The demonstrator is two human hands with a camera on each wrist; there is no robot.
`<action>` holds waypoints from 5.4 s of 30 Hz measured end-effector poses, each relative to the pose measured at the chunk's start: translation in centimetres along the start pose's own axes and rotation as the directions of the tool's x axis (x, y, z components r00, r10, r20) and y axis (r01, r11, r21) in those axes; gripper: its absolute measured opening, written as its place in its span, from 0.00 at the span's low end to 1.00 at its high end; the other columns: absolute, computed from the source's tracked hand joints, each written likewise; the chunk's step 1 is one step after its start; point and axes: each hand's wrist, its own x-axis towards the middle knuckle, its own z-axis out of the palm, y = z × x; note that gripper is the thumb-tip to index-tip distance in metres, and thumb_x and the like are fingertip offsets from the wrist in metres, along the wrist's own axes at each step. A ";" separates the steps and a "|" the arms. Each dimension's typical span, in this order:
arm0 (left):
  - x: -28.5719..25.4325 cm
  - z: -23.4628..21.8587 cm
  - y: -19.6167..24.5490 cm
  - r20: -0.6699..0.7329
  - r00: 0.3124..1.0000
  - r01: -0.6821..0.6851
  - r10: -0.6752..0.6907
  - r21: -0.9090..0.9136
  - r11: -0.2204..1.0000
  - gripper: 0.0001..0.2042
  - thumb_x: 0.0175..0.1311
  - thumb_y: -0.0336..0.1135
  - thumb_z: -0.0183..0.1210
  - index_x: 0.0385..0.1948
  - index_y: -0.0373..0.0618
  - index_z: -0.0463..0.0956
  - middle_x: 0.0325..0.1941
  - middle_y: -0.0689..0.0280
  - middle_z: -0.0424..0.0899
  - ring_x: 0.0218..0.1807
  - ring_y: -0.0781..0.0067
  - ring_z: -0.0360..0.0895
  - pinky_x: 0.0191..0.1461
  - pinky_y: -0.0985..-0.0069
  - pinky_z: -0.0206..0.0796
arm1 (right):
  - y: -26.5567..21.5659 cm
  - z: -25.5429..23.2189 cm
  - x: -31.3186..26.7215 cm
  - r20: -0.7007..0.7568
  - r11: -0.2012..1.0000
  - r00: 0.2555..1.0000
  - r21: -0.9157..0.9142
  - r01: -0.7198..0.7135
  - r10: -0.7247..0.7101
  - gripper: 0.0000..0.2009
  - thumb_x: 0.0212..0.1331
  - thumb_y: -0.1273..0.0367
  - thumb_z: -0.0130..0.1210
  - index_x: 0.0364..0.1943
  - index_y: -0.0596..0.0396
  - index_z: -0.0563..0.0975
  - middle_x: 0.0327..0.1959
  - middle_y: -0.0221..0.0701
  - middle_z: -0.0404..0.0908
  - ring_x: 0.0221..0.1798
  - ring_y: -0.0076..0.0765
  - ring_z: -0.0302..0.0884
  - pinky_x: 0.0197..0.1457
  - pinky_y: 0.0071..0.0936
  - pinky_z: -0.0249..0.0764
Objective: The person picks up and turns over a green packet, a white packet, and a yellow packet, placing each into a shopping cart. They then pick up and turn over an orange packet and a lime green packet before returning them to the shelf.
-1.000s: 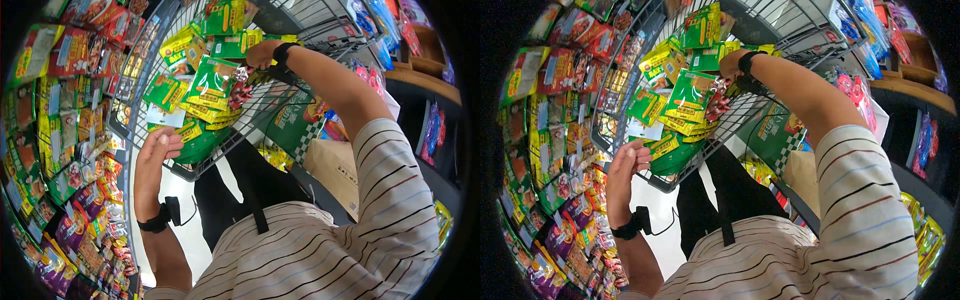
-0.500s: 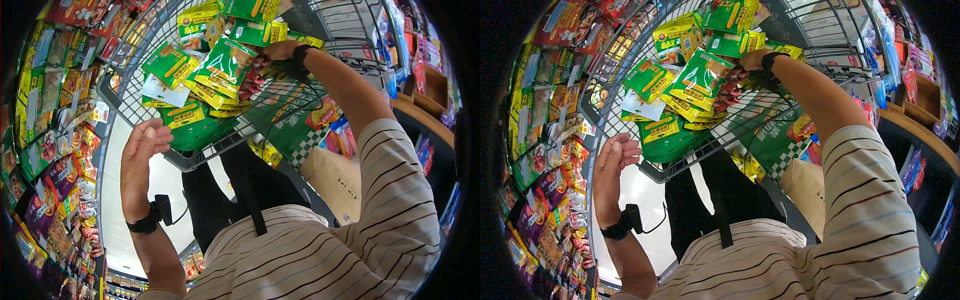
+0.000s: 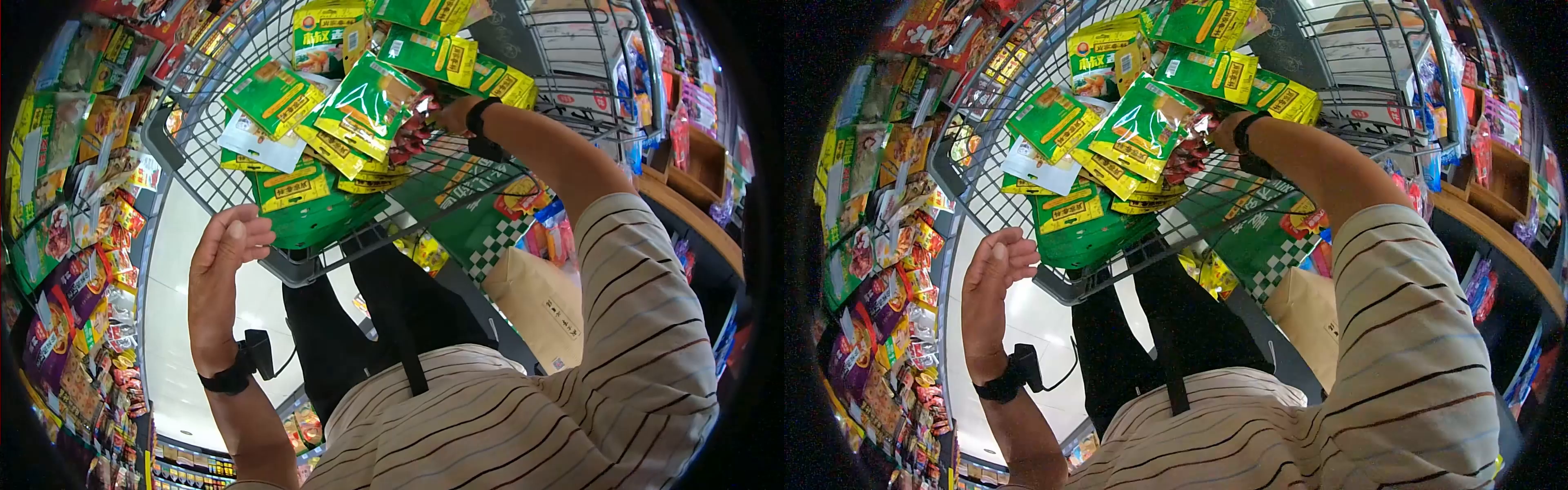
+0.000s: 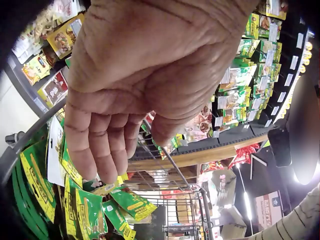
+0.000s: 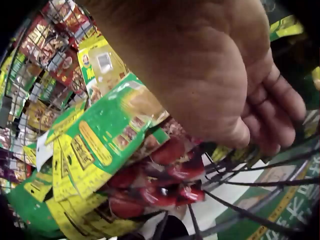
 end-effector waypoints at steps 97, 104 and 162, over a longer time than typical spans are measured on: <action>-16.7 -8.2 9.2 0.211 0.873 -0.468 0.440 0.105 0.878 0.17 0.66 0.39 0.64 0.54 0.44 0.78 0.49 0.72 0.84 0.50 0.80 0.78 0.54 0.76 0.69 | -32.2 -18.5 -38.9 -0.669 0.185 0.496 0.481 0.857 -0.553 0.13 0.70 0.61 0.52 0.51 0.52 0.76 0.27 0.26 0.80 0.29 0.18 0.81 0.29 0.17 0.74; -20.5 -13.1 4.7 -0.195 0.850 -0.525 0.489 -0.376 0.763 0.18 0.71 0.39 0.59 0.58 0.41 0.74 0.52 0.68 0.83 0.50 0.81 0.78 0.55 0.79 0.69 | -38.7 -15.3 -33.8 -0.852 -0.135 0.387 0.456 0.880 -0.353 0.26 0.72 0.52 0.48 0.64 0.55 0.69 0.52 0.31 0.80 0.47 0.27 0.80 0.49 0.30 0.79; -22.1 -17.1 -4.5 -0.459 0.855 -0.446 0.243 -0.407 0.797 0.06 0.70 0.36 0.59 0.38 0.46 0.74 0.29 0.76 0.77 0.26 0.91 0.69 0.25 0.88 0.58 | -50.3 -10.0 -26.0 -0.852 -0.172 0.516 0.522 0.835 -0.084 0.14 0.69 0.59 0.55 0.51 0.51 0.80 0.37 0.18 0.80 0.36 0.11 0.71 0.38 0.15 0.68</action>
